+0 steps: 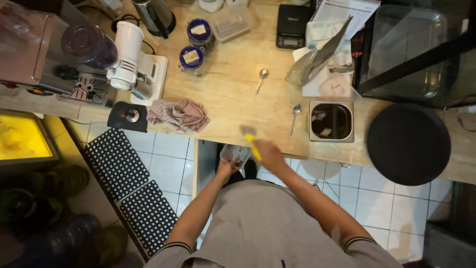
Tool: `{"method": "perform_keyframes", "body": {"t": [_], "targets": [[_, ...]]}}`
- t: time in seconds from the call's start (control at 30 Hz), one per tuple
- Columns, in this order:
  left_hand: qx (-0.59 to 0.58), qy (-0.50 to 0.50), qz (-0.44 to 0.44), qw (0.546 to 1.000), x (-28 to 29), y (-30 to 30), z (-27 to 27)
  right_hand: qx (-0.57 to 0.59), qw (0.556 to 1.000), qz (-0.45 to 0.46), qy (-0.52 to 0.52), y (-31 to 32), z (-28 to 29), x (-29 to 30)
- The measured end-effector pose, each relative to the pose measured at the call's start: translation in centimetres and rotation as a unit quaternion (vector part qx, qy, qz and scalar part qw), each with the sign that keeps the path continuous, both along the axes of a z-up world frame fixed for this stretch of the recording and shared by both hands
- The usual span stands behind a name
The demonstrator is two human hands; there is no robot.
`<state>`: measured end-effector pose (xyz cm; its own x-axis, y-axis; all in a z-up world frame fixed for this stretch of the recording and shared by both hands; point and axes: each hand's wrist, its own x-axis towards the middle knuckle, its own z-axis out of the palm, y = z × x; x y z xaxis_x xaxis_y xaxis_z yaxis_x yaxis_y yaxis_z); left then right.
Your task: Cleaning a plastic food container and organizing coffee preparation tools on a counter.
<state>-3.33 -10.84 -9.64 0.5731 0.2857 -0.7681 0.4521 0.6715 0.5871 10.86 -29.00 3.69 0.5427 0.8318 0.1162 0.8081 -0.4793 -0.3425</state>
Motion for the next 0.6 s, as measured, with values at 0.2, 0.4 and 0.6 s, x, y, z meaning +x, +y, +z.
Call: {"method": "perform_keyframes", "body": {"t": [0.2, 0.4, 0.6], "targets": [[-0.081, -0.037, 0.024, 0.996, -1.3, 1.0, -1.2, -0.100, 0.992, -0.083, 0.003, -3.4, -0.4, 3.4], [-0.024, -0.007, 0.002, 1.000, -0.8, 0.5, 5.0, -0.009, 0.995, 0.058, 0.076, -0.9, 2.6, -0.5], [-0.009, -0.002, 0.016, 1.000, 0.5, 0.3, 12.0, 0.125, 0.989, 0.016, 0.081, 0.5, 3.0, 0.8]]}}
